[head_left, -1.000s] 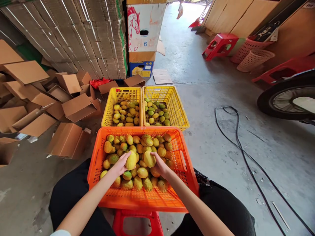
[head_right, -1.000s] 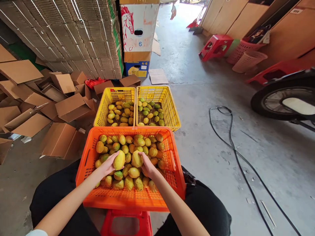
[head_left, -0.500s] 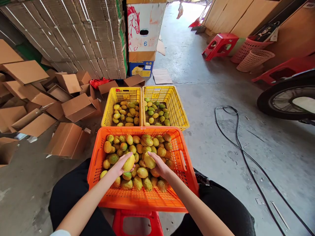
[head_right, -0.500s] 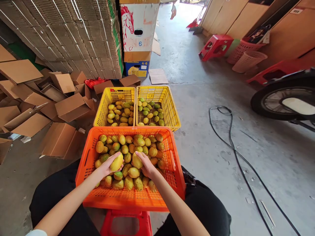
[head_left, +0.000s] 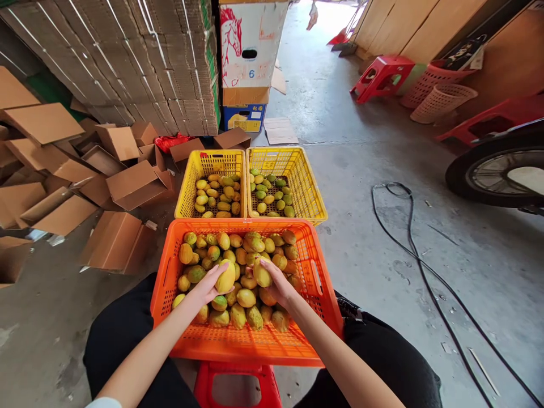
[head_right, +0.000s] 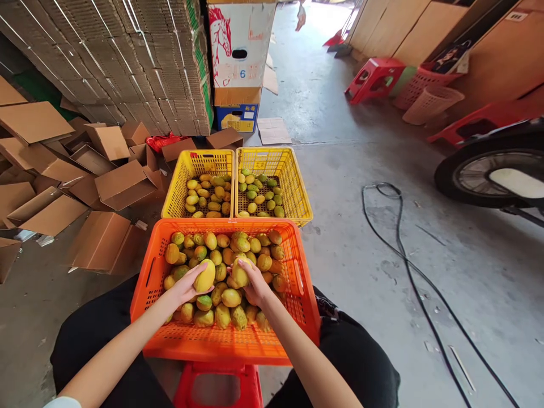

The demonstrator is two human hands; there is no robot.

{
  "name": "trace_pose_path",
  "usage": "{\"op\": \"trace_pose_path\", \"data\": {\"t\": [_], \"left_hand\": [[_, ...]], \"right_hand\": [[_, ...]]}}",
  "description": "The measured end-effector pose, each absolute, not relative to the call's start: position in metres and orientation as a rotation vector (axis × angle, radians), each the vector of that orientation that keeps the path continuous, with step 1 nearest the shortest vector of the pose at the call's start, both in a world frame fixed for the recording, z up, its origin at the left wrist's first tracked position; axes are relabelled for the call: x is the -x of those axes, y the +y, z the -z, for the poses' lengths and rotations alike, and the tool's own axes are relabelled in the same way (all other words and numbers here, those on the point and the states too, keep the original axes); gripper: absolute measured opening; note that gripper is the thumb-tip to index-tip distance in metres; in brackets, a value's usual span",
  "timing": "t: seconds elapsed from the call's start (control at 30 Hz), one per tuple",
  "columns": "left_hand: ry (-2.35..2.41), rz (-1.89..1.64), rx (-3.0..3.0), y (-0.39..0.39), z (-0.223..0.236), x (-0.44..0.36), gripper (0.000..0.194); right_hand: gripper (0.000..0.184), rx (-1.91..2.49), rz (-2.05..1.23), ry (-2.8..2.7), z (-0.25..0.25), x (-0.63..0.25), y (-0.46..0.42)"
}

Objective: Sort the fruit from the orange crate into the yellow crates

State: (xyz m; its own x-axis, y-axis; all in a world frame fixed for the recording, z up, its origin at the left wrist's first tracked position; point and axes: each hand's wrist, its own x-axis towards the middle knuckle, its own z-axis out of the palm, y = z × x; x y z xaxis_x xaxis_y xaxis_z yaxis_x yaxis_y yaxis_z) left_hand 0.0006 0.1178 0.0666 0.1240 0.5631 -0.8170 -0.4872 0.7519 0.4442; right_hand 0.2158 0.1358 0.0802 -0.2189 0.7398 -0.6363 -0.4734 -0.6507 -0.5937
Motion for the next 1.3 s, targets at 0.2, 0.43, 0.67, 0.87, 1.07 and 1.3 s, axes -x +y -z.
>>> {"op": "trace_pose_path", "data": {"t": [0.2,0.43,0.67,0.87,1.07,1.3], "left_hand": [[1.158,-0.758,0.028,0.123,-0.073,-0.003,0.042],[1.195,-0.755,0.022,0.123,-0.075,-0.003,0.036],[1.239,-0.778,-0.175,0.118,-0.071,-0.004,0.043],[1.283,-0.807,-0.224,0.119,-0.071,-0.002,0.039],[1.294,-0.861,-0.16,0.118,-0.068,-0.002,0.042],[1.223,-0.765,-0.156,0.12,-0.061,0.0,0.04]], "right_hand": [[0.039,1.275,-1.938,-0.357,-0.076,-0.217,0.138],[0.03,1.307,-1.992,-0.195,-0.082,-0.214,0.138],[0.032,1.327,-2.06,-0.126,-0.084,-0.218,0.136],[0.043,1.36,-2.058,-0.324,-0.077,-0.218,0.133],[0.036,1.245,-1.998,-0.387,-0.071,-0.216,0.134],[0.031,1.189,-1.947,-0.274,-0.069,-0.217,0.134]]}}
